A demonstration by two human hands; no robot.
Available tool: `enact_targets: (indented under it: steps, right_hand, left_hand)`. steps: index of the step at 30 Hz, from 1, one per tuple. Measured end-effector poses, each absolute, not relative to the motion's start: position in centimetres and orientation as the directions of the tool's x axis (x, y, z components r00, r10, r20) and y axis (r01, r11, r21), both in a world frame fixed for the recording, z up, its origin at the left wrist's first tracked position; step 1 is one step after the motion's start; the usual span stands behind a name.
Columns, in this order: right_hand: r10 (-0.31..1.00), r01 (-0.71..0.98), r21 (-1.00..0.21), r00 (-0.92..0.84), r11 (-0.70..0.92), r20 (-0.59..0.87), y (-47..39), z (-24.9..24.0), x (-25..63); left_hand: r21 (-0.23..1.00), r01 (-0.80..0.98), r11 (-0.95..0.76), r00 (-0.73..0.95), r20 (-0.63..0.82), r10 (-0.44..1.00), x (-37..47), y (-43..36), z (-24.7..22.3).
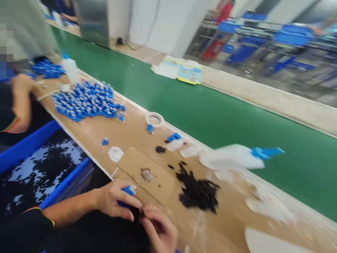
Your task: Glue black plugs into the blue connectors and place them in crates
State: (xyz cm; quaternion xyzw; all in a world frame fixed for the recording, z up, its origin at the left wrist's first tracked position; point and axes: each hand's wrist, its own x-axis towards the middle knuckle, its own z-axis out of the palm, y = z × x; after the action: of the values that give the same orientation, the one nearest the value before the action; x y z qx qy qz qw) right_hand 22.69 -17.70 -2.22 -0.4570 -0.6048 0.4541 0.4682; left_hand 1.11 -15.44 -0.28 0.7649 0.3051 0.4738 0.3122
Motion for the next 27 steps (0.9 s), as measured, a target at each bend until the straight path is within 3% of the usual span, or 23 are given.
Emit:
enact_targets:
  steps: [3, 7, 9, 12, 14, 17, 20, 23, 25, 27]
  right_hand:
    - [0.974, -0.192, -0.975, -0.217, -0.108, -0.066, -18.7, -1.8, 20.0]
    - [0.934, -0.481, -0.800, -0.190, -0.358, -0.303, -17.6, -1.2, 17.8]
    - [0.911, -0.565, -0.723, -0.149, -0.398, -0.384, -16.5, -0.8, 18.0]
    - [0.896, -0.627, -0.686, -0.043, -0.369, -0.442, -14.3, -0.3, 19.3]
    - [0.893, -0.637, -0.688, -0.003, -0.348, -0.449, -12.9, -0.3, 20.0]
    - [0.907, -0.612, -0.721, 0.012, -0.326, -0.420, -11.8, -0.7, 20.3]
    - [0.952, -0.457, -0.855, 0.053, -0.246, -0.302, -11.4, -1.0, 20.3]
    - [0.996, 0.053, -0.998, 0.081, 0.036, 0.040, -10.8, -0.7, 20.8]
    - [0.953, 0.445, -0.848, -0.046, 0.288, 0.300, -10.0, -0.3, 21.3]
    - [0.874, 0.643, -0.606, -0.239, 0.469, 0.423, -9.2, 0.0, 21.7]
  left_hand:
    - [0.774, 0.159, -0.613, 0.352, 0.536, 0.767, 0.8, -15.3, -0.6]
    - [0.884, 0.144, -0.445, 0.342, 0.377, 0.861, -0.4, -15.2, -1.7]
    - [0.965, 0.087, -0.246, 0.266, 0.216, 0.940, -0.8, -15.2, -2.3]
    - [0.979, -0.200, 0.042, 0.238, 0.007, 0.971, -1.1, -15.0, -2.8]
    - [0.931, -0.341, 0.129, 0.255, -0.040, 0.966, -1.5, -14.8, -3.0]
    - [0.920, -0.365, 0.144, 0.258, -0.048, 0.965, -2.3, -14.7, -3.2]
    - [0.925, -0.358, 0.126, 0.235, -0.041, 0.971, -3.2, -14.8, -3.6]
    - [0.930, -0.345, 0.123, 0.213, -0.050, 0.976, -4.0, -15.0, -4.0]
    - [0.937, -0.327, 0.121, 0.216, -0.051, 0.975, -4.4, -15.1, -4.0]
    - [0.939, -0.321, 0.123, 0.217, -0.054, 0.975, -4.6, -15.0, -4.0]
